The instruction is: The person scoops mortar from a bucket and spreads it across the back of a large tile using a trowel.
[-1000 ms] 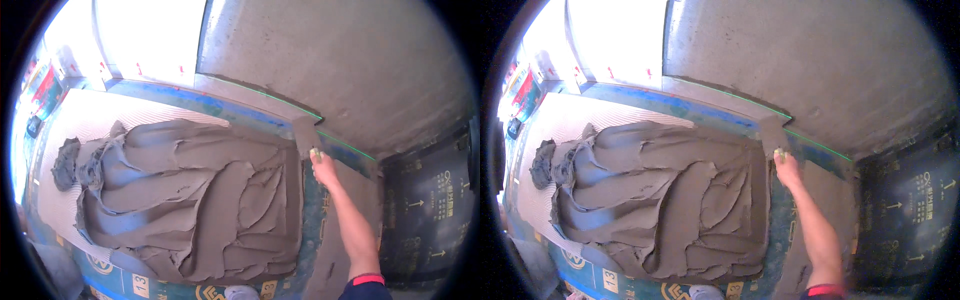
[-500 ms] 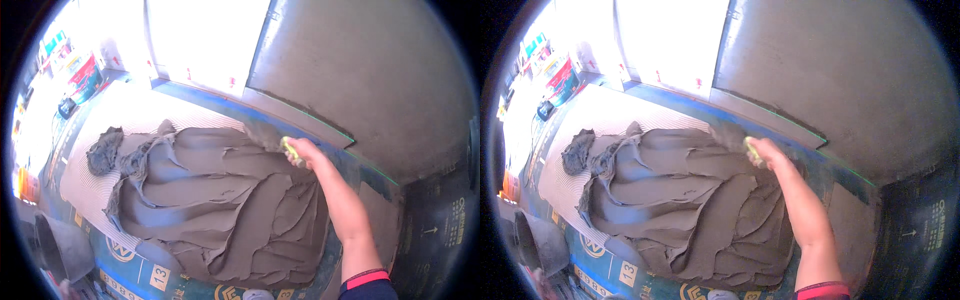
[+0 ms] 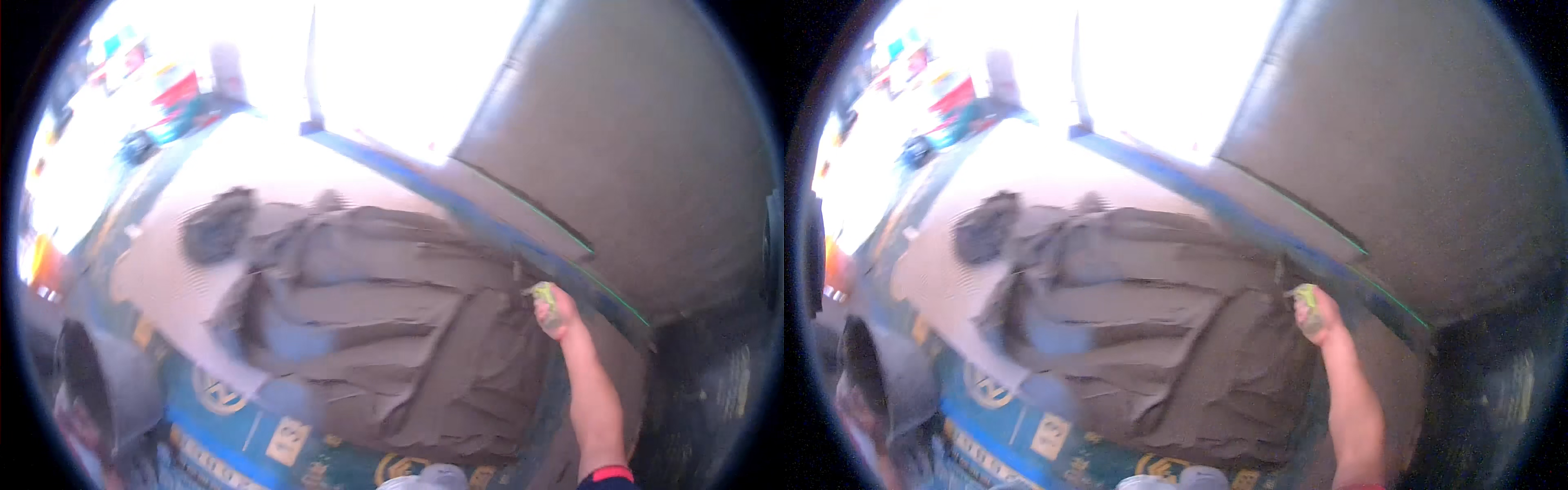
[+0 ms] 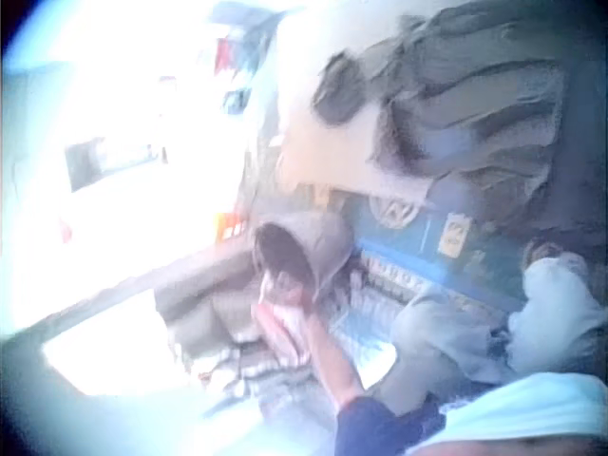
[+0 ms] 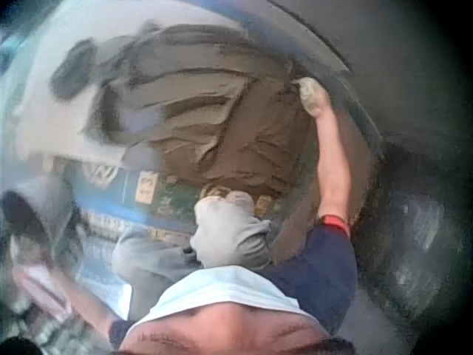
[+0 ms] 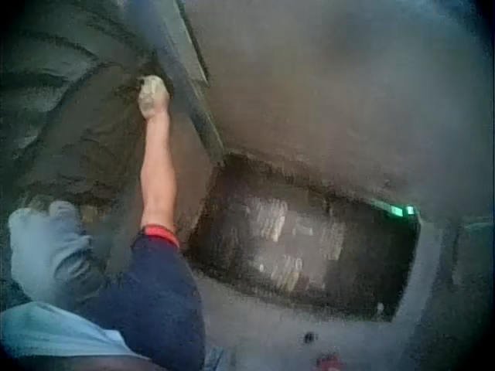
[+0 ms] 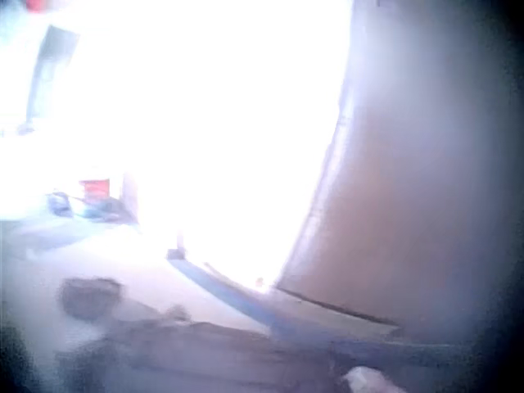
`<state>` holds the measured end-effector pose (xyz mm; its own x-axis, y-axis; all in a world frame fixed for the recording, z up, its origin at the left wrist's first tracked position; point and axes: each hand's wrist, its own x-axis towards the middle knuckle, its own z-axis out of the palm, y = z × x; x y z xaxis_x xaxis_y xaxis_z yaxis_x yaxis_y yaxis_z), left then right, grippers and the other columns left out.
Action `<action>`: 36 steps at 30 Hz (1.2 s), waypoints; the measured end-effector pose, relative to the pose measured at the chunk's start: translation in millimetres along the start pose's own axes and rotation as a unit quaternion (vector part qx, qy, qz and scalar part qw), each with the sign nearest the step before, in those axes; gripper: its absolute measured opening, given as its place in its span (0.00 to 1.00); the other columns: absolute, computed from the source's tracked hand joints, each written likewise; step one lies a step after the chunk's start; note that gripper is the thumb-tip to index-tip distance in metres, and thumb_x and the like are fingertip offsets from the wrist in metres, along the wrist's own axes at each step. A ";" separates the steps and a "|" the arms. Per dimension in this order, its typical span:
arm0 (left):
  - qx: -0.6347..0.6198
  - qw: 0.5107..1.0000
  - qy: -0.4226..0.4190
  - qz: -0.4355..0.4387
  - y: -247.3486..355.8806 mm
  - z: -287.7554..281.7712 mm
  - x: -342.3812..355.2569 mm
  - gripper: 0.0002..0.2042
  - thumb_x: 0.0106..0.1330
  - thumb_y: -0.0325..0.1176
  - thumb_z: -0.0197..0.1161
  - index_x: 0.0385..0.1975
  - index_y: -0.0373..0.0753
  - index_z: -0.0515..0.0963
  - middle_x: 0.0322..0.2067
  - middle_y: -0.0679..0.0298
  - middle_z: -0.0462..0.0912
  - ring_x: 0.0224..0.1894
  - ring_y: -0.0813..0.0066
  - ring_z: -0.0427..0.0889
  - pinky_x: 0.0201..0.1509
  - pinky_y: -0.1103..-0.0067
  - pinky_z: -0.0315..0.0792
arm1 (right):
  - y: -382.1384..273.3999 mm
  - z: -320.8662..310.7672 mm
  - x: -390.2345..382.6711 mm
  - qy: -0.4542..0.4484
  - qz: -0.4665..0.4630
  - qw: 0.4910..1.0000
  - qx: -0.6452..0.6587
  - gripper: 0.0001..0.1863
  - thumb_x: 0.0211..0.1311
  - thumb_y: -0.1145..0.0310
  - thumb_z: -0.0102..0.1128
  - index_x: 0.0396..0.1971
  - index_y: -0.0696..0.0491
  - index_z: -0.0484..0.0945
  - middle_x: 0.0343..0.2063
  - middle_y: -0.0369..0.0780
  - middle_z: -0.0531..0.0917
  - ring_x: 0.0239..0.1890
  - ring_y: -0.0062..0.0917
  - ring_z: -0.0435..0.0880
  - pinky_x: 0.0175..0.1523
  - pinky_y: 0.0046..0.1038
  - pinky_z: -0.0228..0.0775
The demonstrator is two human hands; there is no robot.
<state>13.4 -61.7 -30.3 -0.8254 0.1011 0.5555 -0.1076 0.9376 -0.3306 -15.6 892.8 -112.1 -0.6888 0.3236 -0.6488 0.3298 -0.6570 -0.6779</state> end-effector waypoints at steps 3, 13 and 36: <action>0.009 0.993 0.097 0.064 17.4 -34.5 57.6 0.23 0.66 0.37 0.49 0.58 0.31 0.65 0.53 0.46 0.71 0.60 0.51 0.66 0.66 0.61 0.54 | 40.7 69.9 17.9 -0.138 0.059 0.986 0.076 0.17 0.70 0.53 0.41 0.27 0.47 0.72 0.12 0.32 0.70 0.11 0.18 0.68 0.14 0.20 0.63; -0.068 0.988 0.069 -0.119 -16.9 -39.3 60.4 0.19 0.69 0.38 0.50 0.55 0.33 0.67 0.53 0.47 0.69 0.57 0.48 0.63 0.64 0.59 0.54 | 133.0 326.7 -12.7 -0.244 0.086 0.963 -0.073 0.19 0.69 0.47 0.40 0.26 0.45 0.68 0.12 0.31 0.67 0.10 0.18 0.66 0.14 0.20 0.61; 0.169 0.879 -0.347 -0.282 -177.0 -3.1 75.0 0.28 0.70 0.46 0.48 0.56 0.23 0.65 0.57 0.39 0.67 0.60 0.46 0.66 0.68 0.66 0.54 | 210.2 295.6 -103.7 -0.060 0.207 0.961 0.172 0.27 0.62 0.33 0.40 0.31 0.45 0.63 0.14 0.30 0.64 0.13 0.17 0.65 0.19 0.22 0.63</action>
<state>-27.8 -219.0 72.2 -0.7148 -0.6844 0.1437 -0.6694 0.6100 -0.4241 -65.6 519.9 -85.1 -0.6218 -0.0815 -0.7789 0.3722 -0.9058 -0.2024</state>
